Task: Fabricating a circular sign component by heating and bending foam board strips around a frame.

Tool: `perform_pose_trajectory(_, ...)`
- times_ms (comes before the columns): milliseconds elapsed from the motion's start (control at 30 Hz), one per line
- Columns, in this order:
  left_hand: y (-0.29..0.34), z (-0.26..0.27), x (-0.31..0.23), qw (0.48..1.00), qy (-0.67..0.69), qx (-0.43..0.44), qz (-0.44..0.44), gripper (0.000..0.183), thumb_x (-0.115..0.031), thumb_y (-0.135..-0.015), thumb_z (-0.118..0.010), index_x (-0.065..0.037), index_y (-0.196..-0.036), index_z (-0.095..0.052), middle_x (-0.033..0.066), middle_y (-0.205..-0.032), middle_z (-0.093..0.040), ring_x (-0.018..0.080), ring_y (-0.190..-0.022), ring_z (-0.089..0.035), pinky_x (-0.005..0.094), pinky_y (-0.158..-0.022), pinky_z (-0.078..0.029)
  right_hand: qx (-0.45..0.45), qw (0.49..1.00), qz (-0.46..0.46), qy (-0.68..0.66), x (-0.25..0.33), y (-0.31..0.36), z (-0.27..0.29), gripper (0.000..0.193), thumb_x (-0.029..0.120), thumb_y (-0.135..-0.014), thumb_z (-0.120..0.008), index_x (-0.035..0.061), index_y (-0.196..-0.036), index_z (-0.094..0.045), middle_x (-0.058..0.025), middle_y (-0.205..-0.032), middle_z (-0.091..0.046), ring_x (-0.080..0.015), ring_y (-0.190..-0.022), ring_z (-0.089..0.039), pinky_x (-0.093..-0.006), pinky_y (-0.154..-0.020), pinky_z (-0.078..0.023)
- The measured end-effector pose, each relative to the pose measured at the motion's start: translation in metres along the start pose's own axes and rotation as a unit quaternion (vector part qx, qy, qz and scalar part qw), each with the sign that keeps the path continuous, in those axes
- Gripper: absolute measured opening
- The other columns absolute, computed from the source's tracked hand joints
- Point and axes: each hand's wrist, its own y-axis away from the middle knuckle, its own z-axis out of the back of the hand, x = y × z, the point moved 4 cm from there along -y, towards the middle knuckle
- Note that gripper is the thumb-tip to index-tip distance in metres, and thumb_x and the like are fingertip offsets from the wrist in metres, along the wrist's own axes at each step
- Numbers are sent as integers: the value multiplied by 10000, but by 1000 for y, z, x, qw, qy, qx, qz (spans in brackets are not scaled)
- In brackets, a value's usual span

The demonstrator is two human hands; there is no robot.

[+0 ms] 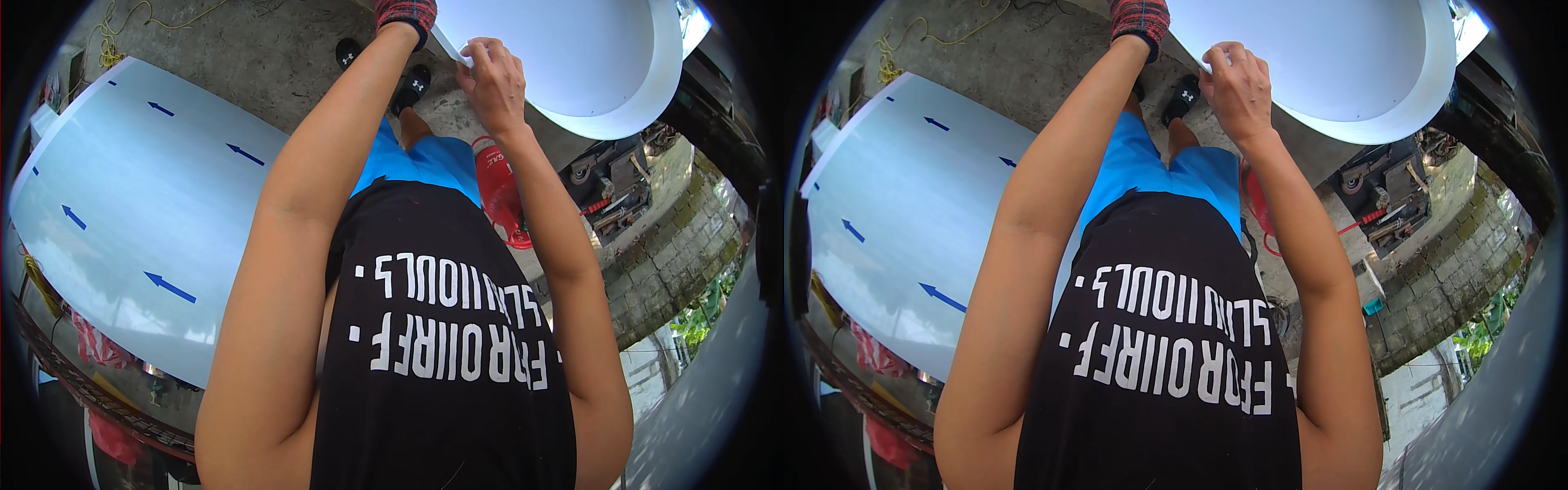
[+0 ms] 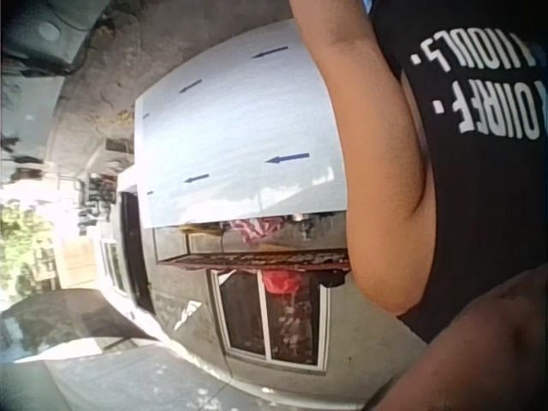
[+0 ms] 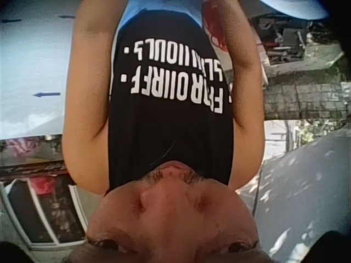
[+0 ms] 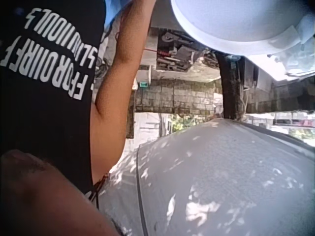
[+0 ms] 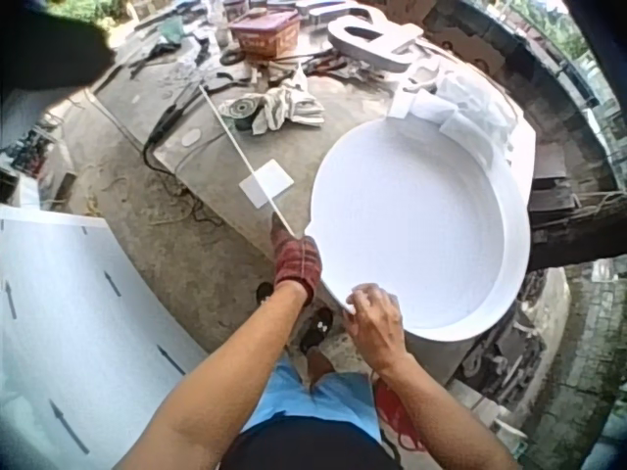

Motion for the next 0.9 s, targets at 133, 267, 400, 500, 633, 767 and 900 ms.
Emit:
perform_pose_trajectory(133, -1, 7, -9, 998, 24, 32, 52, 194, -173, -943, -584, -94, -932, -760, 66, -896, -745, 221, -804, -720, 505, -739, -546, 0, 999, -3, 38, 0, 3, 1, 358, 174, -777, -800, 140, -1085, -621, -56, -1101, -643, -249, -973, -647, -424, -926, -425)
perform_pose_trajectory(267, 7, 21, -1, 999, -14, -39, -25, 206, -176, -955, -576, -91, -975, -762, 56, -911, -749, 252, -807, -724, 520, -786, -548, 17, 992, -54, 112, 7, 4, 1, 563, 229, -742, -841, 188, -1235, -573, -37, -1205, -589, -221, -1103, -587, -467, -994, -325)
perform_pose_trajectory(400, 2, 2, -6, 995, 23, 22, 91, 258, -190, -986, -536, -89, -1043, -766, 77, -1005, -758, 239, -927, -726, 572, -911, -498, -9, 989, -82, 120, 15, 4, -1, 870, 250, -698, -881, 201, -1444, -437, -50, -1330, -498, -229, -1261, -479, -492, -1046, -266)
perform_pose_trajectory(500, 8, 29, -7, 996, -60, 0, 61, 259, -174, -986, -527, -100, -1039, -770, 78, -1004, -760, 222, -914, -728, 561, -881, -512, -25, 987, -119, 101, 12, 20, -4, 1047, 248, -671, -903, 160, -1532, -316, -66, -1366, -456, -231, -1320, -433, -496, -1092, -230)
perform_pose_trajectory(633, 11, 27, -7, 998, -29, 19, 44, 268, -171, -993, -520, -106, -1054, -773, 90, -1052, -754, 210, -973, -716, 594, -881, -500, -47, 983, -139, 110, 15, 18, -7, 1098, 259, -664, -913, 118, -1548, -278, -75, -1369, -451, -240, -1348, -412, -498, -1126, -201)
perform_pose_trajectory(767, 4, 8, 0, 982, 95, 148, 69, 267, -186, -996, -527, -97, -1076, -765, 92, -1066, -754, 211, -989, -711, 571, -872, -510, -87, 976, -172, 102, 22, 15, -5, 1006, 232, -697, -896, 97, -1517, -330, -83, -1353, -462, -259, -1326, -437, -512, -1113, -258)
perform_pose_trajectory(900, 4, 19, -6, 978, 110, 145, 102, 245, -211, -989, -538, -115, -980, -763, 62, -961, -757, 196, -884, -725, 463, -781, -545, -153, 979, -131, -16, 39, 52, 9, 752, 161, -724, -873, 66, -1366, -494, -99, -1264, -535, -297, -1209, -524, -467, -1041, -378)
